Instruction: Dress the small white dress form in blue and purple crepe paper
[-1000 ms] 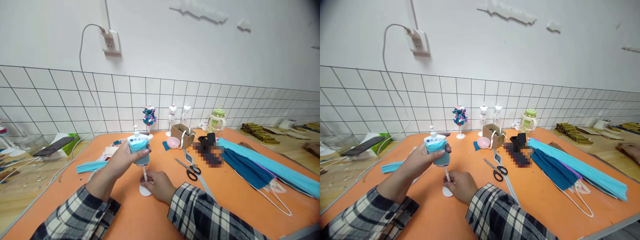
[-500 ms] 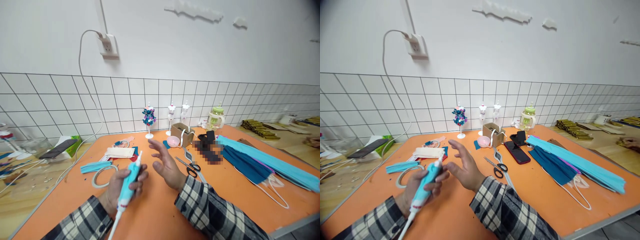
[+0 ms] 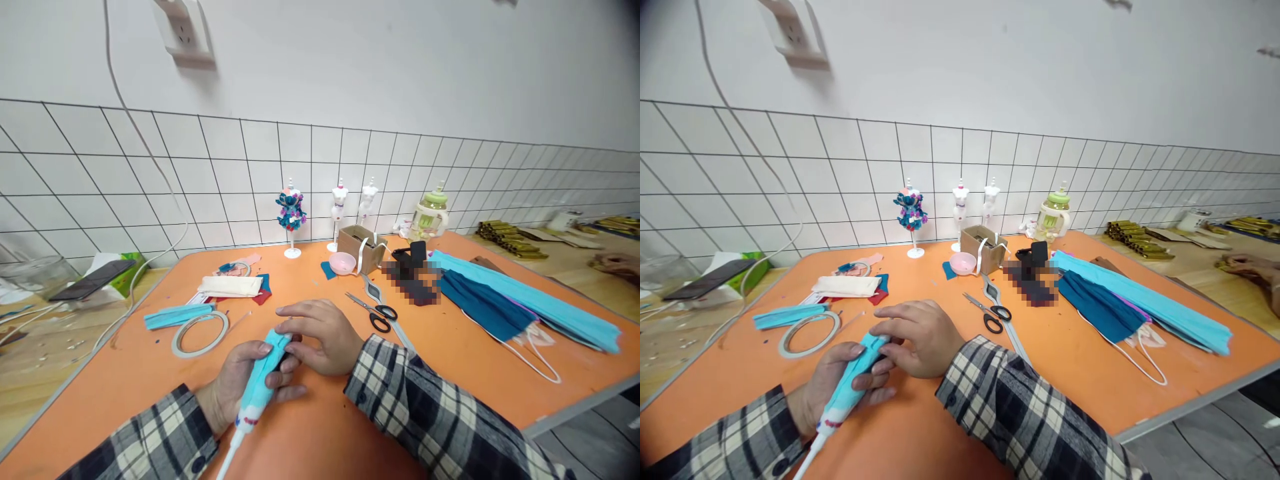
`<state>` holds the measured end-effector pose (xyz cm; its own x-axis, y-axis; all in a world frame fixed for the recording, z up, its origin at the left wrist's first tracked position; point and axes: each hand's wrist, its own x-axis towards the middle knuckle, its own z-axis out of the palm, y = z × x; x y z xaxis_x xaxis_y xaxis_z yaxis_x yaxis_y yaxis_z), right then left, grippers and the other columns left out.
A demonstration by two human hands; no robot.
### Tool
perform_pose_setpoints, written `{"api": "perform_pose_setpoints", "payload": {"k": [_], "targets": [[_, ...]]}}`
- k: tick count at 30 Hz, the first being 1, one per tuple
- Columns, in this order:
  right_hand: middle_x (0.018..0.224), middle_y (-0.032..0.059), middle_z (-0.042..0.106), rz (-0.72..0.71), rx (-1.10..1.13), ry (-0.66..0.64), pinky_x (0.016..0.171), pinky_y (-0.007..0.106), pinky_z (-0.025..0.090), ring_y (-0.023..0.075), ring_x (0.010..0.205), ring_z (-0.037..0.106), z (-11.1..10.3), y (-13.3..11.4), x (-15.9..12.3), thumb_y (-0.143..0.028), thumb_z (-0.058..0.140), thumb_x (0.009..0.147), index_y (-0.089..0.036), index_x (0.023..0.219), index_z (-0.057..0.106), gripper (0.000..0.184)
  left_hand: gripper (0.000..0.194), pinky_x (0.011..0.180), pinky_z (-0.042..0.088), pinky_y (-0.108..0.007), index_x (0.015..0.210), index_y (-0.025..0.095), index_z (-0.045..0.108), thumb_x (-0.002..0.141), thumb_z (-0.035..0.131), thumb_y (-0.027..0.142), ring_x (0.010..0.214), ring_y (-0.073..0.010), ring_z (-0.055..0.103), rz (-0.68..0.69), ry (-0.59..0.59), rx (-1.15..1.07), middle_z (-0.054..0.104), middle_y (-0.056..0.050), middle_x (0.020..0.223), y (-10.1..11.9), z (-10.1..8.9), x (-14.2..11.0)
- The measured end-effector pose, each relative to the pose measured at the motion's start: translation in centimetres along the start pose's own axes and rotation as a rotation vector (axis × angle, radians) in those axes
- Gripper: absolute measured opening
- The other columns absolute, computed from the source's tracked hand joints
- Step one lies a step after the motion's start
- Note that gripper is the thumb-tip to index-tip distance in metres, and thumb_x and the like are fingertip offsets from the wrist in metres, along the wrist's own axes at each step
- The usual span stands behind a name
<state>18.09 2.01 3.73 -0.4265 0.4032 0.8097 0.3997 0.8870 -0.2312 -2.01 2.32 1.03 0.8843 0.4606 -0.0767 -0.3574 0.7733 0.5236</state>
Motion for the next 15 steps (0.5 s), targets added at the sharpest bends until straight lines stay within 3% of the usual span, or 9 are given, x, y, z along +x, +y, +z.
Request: {"api": "perform_pose_setpoints", "payload": {"k": [4, 9, 13, 15], "targets": [[0.117, 0.0053, 0.075, -0.109, -0.120, 0.082, 0.090, 0.030, 0.050, 0.0144, 0.102, 0.070, 0.3, 0.4, -0.6, -0.038, 0.057, 0.098, -0.023, 0.109, 0.069, 0.022, 0.025, 0.088, 0.059, -0.035, 0.091, 0.008, 0.069, 0.079, 0.069, 0.030, 0.051, -0.0038, 0.048, -0.039, -0.048, -0.004, 0.061, -0.001, 0.076, -0.1, 0.2, 0.0], [0.108, -0.0004, 0.078, -0.265, -0.244, 0.168, 0.107, 0.031, 0.040, 0.0099, 0.099, 0.071, 0.1, 0.5, -1.0, -0.036, 0.055, 0.100, -0.026, 0.105, 0.068, 0.017, 0.032, 0.080, 0.060, -0.030, 0.097, 0.008, 0.069, 0.079, 0.067, 0.034, 0.043, -0.0009, 0.037, -0.090, -0.111, -0.002, 0.060, -0.001, 0.078, -0.4, 0.2, 0.0], [0.108, 0.0006, 0.077, -0.261, -0.223, 0.157, 0.107, 0.029, 0.040, 0.0087, 0.097, 0.072, 0.2, 0.5, -1.2, -0.035, 0.058, 0.099, -0.026, 0.108, 0.064, 0.014, 0.032, 0.081, 0.060, -0.029, 0.101, 0.009, 0.069, 0.081, 0.064, 0.034, 0.043, -0.0006, 0.035, -0.100, -0.140, -0.008, 0.060, -0.001, 0.080, -0.4, 0.0, 0.0], [0.113, 0.0034, 0.076, -0.201, -0.144, 0.176, 0.107, 0.031, 0.041, 0.0109, 0.100, 0.071, 0.3, 0.6, -1.2, -0.038, 0.063, 0.095, -0.026, 0.115, 0.059, 0.024, 0.034, 0.081, 0.060, -0.028, 0.107, 0.012, 0.068, 0.082, 0.063, 0.034, 0.044, -0.0006, 0.035, -0.102, -0.152, -0.008, 0.060, -0.001, 0.081, -0.2, 0.0, 0.0]]}}
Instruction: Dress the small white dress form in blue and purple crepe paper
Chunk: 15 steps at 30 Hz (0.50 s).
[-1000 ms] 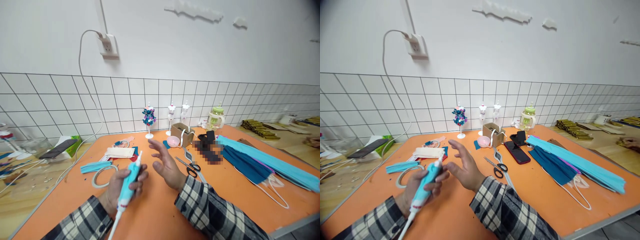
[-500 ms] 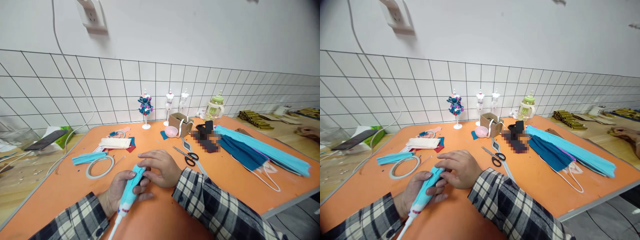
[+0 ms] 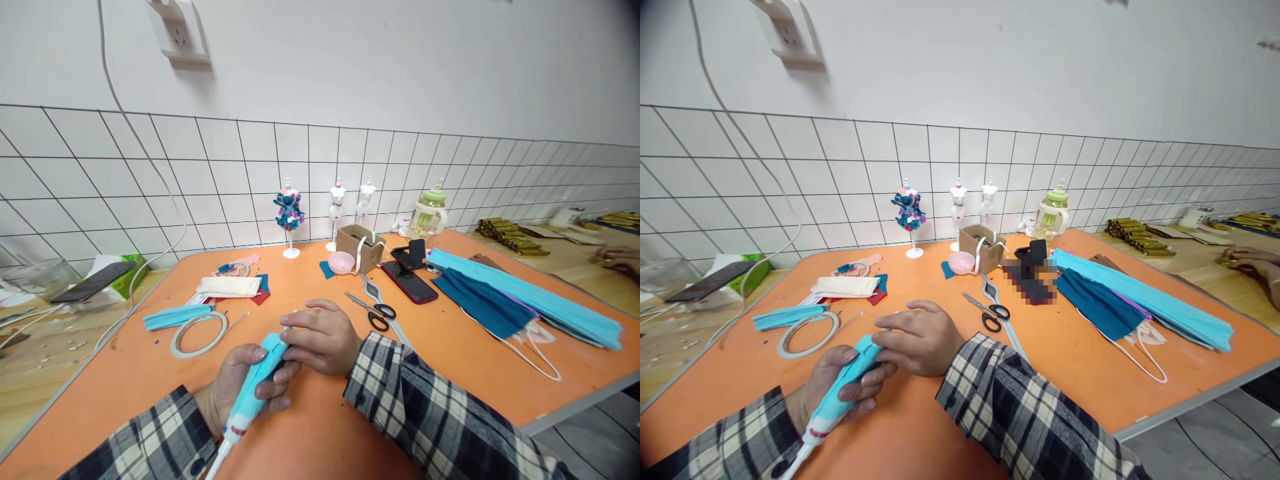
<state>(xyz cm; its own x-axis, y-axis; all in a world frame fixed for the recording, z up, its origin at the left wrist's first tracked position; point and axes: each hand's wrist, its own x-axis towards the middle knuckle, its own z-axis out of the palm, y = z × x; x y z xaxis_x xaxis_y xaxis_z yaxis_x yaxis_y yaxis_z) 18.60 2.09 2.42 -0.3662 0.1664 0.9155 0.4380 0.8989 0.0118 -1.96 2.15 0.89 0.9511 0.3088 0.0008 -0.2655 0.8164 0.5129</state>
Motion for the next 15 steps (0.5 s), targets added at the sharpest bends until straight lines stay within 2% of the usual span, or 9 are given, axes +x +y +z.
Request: {"api": "perform_pose_setpoints", "payload": {"k": [2, 4, 5, 7, 9, 11, 13, 15], "targets": [[0.129, 0.0105, 0.068, 0.101, 0.111, 0.037, 0.110, 0.038, 0.041, 0.0180, 0.118, 0.065, 0.0, 0.1, 0.0, -0.046, 0.069, 0.088, -0.025, 0.128, 0.051, 0.049, 0.038, 0.081, 0.059, -0.028, 0.116, 0.015, 0.066, 0.082, 0.062, 0.032, 0.044, -0.0007, 0.038, -0.016, -0.029, -0.006, 0.061, -0.001, 0.083, 0.2, 0.1, -0.1], [0.145, 0.0172, 0.053, 0.210, 0.235, 0.021, 0.113, 0.046, 0.038, 0.0255, 0.138, 0.049, 0.0, 0.2, 0.1, -0.054, 0.073, 0.082, -0.022, 0.142, 0.039, 0.075, 0.042, 0.080, 0.059, -0.028, 0.122, 0.018, 0.063, 0.082, 0.061, 0.031, 0.045, -0.0011, 0.043, -0.044, -0.065, -0.013, 0.063, -0.001, 0.087, 0.2, 0.0, -0.2], [0.149, 0.0183, 0.049, 0.254, 0.305, -0.026, 0.114, 0.047, 0.037, 0.0268, 0.141, 0.044, -0.1, 0.3, 0.1, -0.056, 0.073, 0.081, -0.021, 0.147, 0.033, 0.085, 0.041, 0.081, 0.059, -0.029, 0.122, 0.018, 0.063, 0.083, 0.060, 0.031, 0.046, -0.0014, 0.045, -0.059, -0.081, -0.016, 0.064, -0.002, 0.088, 0.2, 0.0, -0.3], [0.146, 0.0173, 0.053, 0.323, 0.447, -0.156, 0.113, 0.045, 0.039, 0.0257, 0.138, 0.048, -0.2, 0.5, 0.2, -0.057, 0.073, 0.080, -0.021, 0.151, 0.030, 0.090, 0.038, 0.082, 0.058, -0.030, 0.119, 0.019, 0.063, 0.083, 0.059, 0.031, 0.048, -0.0023, 0.049, -0.081, -0.089, -0.014, 0.064, -0.002, 0.091, 0.0, -0.3, -0.4], [0.134, 0.0142, 0.063, 0.349, 0.546, -0.253, 0.109, 0.042, 0.043, 0.0241, 0.127, 0.058, -0.1, 0.8, 0.3, -0.053, 0.074, 0.081, -0.021, 0.144, 0.044, 0.077, 0.037, 0.082, 0.057, -0.031, 0.118, 0.020, 0.063, 0.084, 0.060, 0.033, 0.052, -0.0040, 0.054, -0.083, -0.069, 0.007, 0.064, -0.002, 0.093, -0.3, -0.5, -0.4], [0.117, 0.0112, 0.072, 0.364, 0.582, -0.280, 0.102, 0.039, 0.048, 0.0233, 0.113, 0.065, 0.0, 1.2, 0.1, -0.050, 0.075, 0.081, -0.019, 0.122, 0.064, 0.052, 0.038, 0.080, 0.056, -0.031, 0.117, 0.019, 0.063, 0.086, 0.061, 0.041, 0.058, -0.0076, 0.061, -0.084, -0.050, 0.041, 0.065, -0.003, 0.092, -0.4, -0.6, -0.2], [0.101, 0.0081, 0.076, 0.421, 0.600, -0.302, 0.094, 0.035, 0.052, 0.0211, 0.098, 0.070, 0.0, 1.8, -0.3, -0.048, 0.076, 0.080, -0.019, 0.102, 0.072, 0.036, 0.048, 0.086, 0.054, -0.034, 0.119, 0.017, 0.064, 0.087, 0.063, 0.052, 0.077, -0.0159, 0.069, -0.093, -0.023, 0.095, 0.068, -0.007, 0.098, 0.0, -0.4, 0.0], [0.096, 0.0062, 0.077, 0.519, 0.610, -0.329, 0.089, 0.033, 0.055, 0.0196, 0.092, 0.071, -0.3, 2.6, -0.9, -0.046, 0.078, 0.079, -0.019, 0.097, 0.073, 0.032, 0.064, 0.097, 0.049, -0.038, 0.125, 0.014, 0.062, 0.084, 0.063, 0.064, 0.106, -0.0272, 0.067, -0.078, 0.077, 0.217, 0.068, -0.014, 0.114, 1.4, -0.3, -0.4]]}}
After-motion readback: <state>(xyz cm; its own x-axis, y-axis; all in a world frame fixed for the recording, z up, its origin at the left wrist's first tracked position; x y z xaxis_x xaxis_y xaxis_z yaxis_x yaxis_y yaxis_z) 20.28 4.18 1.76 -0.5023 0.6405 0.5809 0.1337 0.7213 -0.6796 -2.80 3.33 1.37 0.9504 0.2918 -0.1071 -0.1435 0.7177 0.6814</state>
